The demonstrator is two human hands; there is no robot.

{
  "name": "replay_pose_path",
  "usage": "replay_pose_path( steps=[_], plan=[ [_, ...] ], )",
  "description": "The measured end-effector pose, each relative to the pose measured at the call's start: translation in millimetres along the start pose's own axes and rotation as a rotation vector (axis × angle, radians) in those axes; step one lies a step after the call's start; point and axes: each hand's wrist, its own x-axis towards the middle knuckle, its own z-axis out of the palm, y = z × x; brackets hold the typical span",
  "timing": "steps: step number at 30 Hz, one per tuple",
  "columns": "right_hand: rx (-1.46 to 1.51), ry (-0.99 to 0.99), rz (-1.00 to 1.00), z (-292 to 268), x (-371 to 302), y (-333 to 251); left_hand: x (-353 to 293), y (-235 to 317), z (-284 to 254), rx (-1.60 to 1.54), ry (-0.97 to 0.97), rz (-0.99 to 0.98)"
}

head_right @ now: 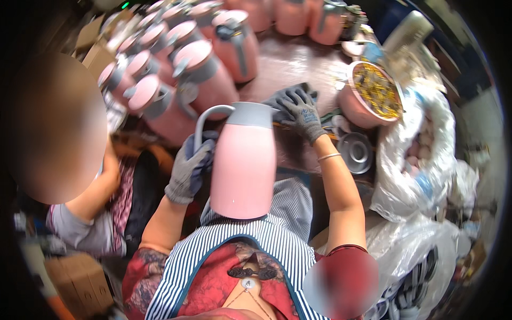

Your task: The person assembles pink pitchers by attaching gray lids and securing them with yellow twist ties. They repeatedly pick up pitchers, place lids, and fasten ties, then set the finished units aside on the table.

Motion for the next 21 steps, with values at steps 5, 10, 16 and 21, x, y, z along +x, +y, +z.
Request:
replay_pose_path(
  steps=[5,10,16,21],
  plan=[
    [1.080,0.537,0.896,22.0,9.6,13.8,-9.0,-21.3,-31.0,0.142,-0.047,-0.103],
    [0.989,0.118,0.038,-94.4,49.3,-112.2,-0.6,-32.2,-35.2,0.334,-0.120,0.094],
    [0.739,-0.315,-0.274,-104.3,78.2,-130.4,-3.8,-23.9,-9.2,0.316,-0.229,-0.095],
    [0.658,-0.540,-0.459,-139.3,100.3,-149.7,-2.0,-16.5,5.6,0.577,-0.306,-0.129]
  ],
)
